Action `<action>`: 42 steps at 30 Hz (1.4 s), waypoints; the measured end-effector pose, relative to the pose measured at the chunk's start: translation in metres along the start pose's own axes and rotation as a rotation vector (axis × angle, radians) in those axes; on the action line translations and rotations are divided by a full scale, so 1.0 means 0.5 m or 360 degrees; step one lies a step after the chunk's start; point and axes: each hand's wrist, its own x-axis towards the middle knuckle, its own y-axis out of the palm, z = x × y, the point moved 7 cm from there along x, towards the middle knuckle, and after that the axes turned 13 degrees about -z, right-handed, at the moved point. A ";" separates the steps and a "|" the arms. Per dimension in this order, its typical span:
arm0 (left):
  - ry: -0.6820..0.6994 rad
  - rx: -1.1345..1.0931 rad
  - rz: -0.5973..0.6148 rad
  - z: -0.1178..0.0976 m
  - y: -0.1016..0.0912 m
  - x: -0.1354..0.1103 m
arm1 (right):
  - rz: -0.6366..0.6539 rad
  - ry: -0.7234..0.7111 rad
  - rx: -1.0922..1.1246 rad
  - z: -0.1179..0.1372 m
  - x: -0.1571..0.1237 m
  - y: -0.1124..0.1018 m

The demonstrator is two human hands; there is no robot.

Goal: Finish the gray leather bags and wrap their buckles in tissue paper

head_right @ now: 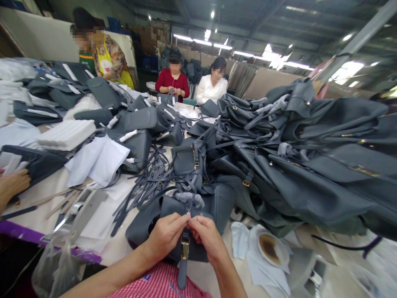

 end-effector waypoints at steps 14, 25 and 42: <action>-0.1495 -0.1104 -0.0069 0.067 0.038 -0.031 | 0.0032 0.0208 0.0357 -0.051 0.008 0.041; -0.1315 -0.1112 -0.0197 0.069 0.031 -0.021 | -0.0241 -0.0028 0.0437 -0.015 0.020 0.037; -0.1350 -0.1161 -0.0225 0.083 0.034 -0.023 | 0.0069 0.0285 0.1040 -0.019 0.011 0.062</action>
